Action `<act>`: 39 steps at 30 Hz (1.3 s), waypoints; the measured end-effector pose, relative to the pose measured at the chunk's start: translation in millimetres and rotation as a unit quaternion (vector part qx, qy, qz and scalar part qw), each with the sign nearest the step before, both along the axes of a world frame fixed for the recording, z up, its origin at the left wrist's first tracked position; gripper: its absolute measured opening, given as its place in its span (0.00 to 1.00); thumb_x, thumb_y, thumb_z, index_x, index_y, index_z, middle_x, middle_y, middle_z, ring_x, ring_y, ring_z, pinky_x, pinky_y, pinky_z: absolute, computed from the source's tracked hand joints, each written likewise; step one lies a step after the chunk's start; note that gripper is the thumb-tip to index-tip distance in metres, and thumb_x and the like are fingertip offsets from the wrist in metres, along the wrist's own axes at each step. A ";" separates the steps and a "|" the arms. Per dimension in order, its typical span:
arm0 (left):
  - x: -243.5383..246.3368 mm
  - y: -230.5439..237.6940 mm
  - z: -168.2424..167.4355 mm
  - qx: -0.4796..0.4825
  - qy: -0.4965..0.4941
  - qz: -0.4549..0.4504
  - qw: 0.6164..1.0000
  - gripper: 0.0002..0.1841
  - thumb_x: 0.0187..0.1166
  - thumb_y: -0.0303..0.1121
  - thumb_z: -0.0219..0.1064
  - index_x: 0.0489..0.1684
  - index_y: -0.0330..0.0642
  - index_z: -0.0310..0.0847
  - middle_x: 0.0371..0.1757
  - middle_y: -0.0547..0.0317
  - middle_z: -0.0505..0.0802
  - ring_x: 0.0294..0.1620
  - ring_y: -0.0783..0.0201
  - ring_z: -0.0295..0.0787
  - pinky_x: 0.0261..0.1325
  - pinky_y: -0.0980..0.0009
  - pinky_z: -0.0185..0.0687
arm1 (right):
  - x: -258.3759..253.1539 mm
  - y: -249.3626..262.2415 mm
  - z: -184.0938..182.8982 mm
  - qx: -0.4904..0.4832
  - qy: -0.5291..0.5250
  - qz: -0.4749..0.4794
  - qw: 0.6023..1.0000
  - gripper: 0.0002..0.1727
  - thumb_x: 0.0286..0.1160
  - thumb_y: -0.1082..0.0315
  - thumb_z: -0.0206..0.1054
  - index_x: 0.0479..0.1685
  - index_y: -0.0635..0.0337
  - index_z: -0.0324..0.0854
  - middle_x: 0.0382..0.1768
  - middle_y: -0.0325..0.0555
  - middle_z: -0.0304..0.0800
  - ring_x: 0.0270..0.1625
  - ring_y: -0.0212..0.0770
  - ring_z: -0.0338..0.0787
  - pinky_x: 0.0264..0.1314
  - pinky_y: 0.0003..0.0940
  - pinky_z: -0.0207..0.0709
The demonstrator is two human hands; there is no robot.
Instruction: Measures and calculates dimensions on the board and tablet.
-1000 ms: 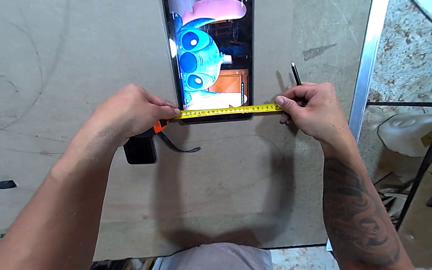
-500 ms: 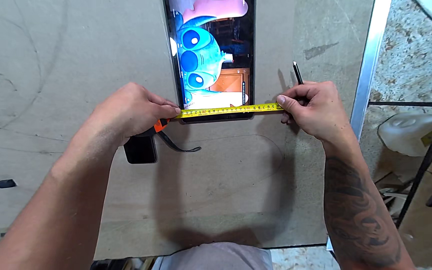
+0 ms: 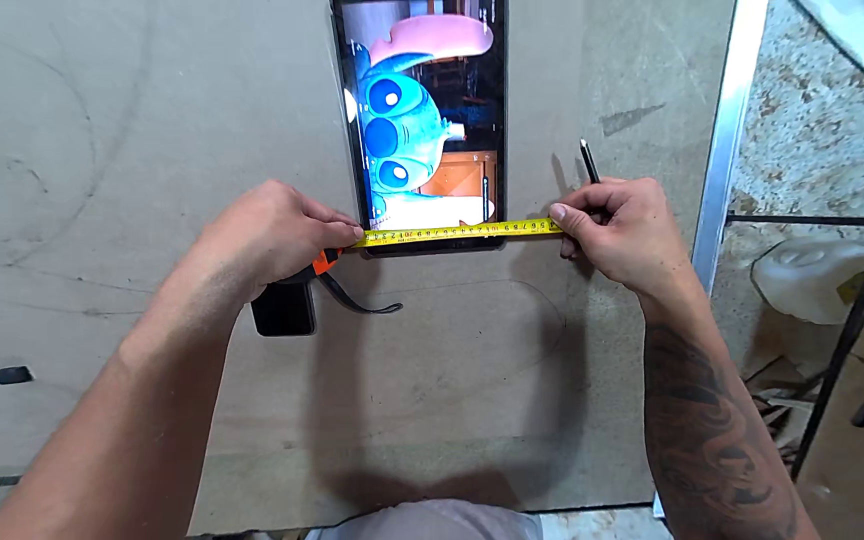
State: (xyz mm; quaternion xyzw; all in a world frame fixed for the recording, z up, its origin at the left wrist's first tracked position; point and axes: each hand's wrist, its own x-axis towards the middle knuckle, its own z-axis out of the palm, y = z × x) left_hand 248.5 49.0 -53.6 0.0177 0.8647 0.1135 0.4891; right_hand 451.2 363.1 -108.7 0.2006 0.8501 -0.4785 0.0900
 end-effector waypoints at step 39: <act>115.3 -301.9 -88.8 0.222 0.508 0.016 0.832 0.43 0.70 0.53 0.75 0.88 0.47 0.65 0.79 0.48 0.78 0.78 0.49 0.74 0.79 0.46 0.65 | -1.0 -374.8 -20.1 0.137 0.143 -0.163 0.967 0.31 0.72 0.55 0.76 0.70 0.53 0.66 0.79 0.46 0.74 0.80 0.43 0.76 0.72 0.44 0.79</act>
